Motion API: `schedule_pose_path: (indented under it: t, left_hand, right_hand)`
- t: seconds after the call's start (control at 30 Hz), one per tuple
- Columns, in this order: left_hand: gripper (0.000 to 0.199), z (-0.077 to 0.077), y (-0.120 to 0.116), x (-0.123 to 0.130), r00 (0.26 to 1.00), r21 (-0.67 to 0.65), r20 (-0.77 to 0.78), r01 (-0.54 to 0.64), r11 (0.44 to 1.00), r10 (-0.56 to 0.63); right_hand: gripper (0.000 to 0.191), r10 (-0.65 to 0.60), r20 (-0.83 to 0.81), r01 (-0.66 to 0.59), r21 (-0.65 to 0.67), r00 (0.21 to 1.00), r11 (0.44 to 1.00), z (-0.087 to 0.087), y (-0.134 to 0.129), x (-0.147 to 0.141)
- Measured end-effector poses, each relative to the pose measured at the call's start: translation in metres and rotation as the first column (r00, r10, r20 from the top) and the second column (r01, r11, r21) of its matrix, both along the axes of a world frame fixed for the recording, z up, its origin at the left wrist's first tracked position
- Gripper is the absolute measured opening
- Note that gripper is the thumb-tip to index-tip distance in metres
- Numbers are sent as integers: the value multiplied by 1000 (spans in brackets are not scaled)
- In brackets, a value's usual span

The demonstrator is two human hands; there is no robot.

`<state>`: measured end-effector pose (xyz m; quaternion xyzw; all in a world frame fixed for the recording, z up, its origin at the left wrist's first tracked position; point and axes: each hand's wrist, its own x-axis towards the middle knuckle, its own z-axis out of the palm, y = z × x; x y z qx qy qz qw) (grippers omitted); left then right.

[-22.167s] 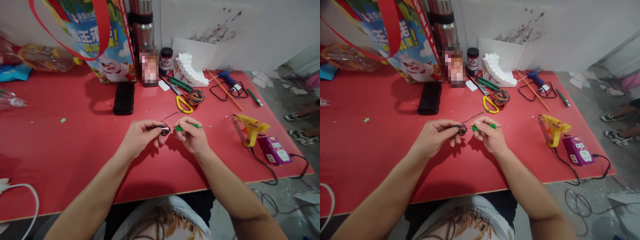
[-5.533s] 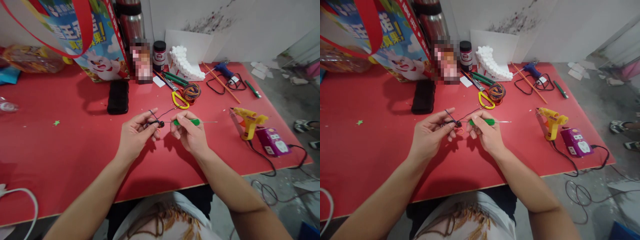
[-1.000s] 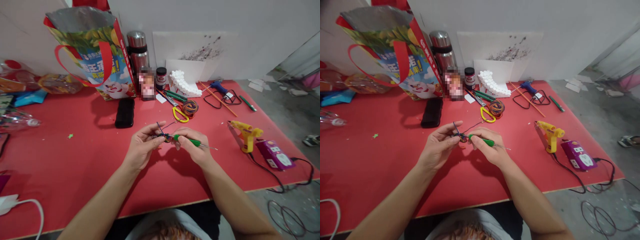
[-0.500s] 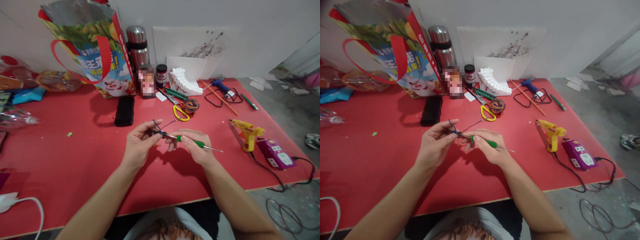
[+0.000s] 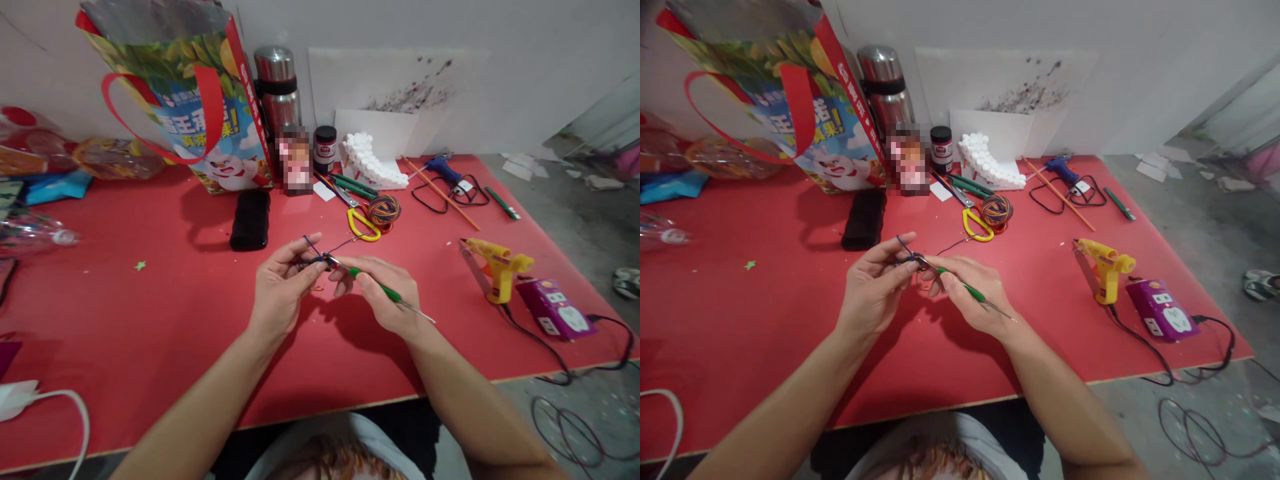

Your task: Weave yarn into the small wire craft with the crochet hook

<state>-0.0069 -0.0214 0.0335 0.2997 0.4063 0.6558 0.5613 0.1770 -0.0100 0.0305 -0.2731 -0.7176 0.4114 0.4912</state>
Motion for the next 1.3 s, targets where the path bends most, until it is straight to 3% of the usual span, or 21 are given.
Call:
schedule_pose_path:
  t: [0.2, 0.3, 0.5, 0.7, 0.9, 1.0, 1.13, 1.3]
  left_hand:
    - [50, 2, -1, -1, 990, -36, 37, 136, 990, -135]
    - [53, 1, -2, -1, 979, -11, 26, 205, 979, -204]
    - [55, 0, -2, -3, 970, 1, -1, 241, 970, -241]
    - [59, -4, -1, -5, 967, 6, -40, 250, 968, -250]
    - [32, -3, -2, -4, 979, 28, -120, 168, 985, -163]
    - [28, -5, -1, -4, 964, -2, -193, 186, 982, -183]
    - [52, -9, 0, -7, 959, -57, -155, 233, 971, -239]
    - [71, -7, 0, -8, 966, -25, -116, 228, 973, -229]
  right_hand:
    - [27, -146, 124, 121, 194, 981, 973, -8, 4, 3]
    - [28, -201, 81, 176, 241, 976, 954, -13, 6, 4]
    - [26, -181, -44, 183, 67, 983, 981, -16, 4, 5]
    - [23, -172, -108, 171, -17, 979, 985, -13, 4, 1]
    - [22, -187, -203, 137, -238, 961, 962, -10, 6, -3]
    - [24, -165, -246, 90, -290, 955, 953, -11, 7, -4]
    - [23, -123, -289, 27, -315, 950, 949, -13, 6, -7]
    - [22, -123, -269, 23, -347, 955, 937, -14, 1, -12]
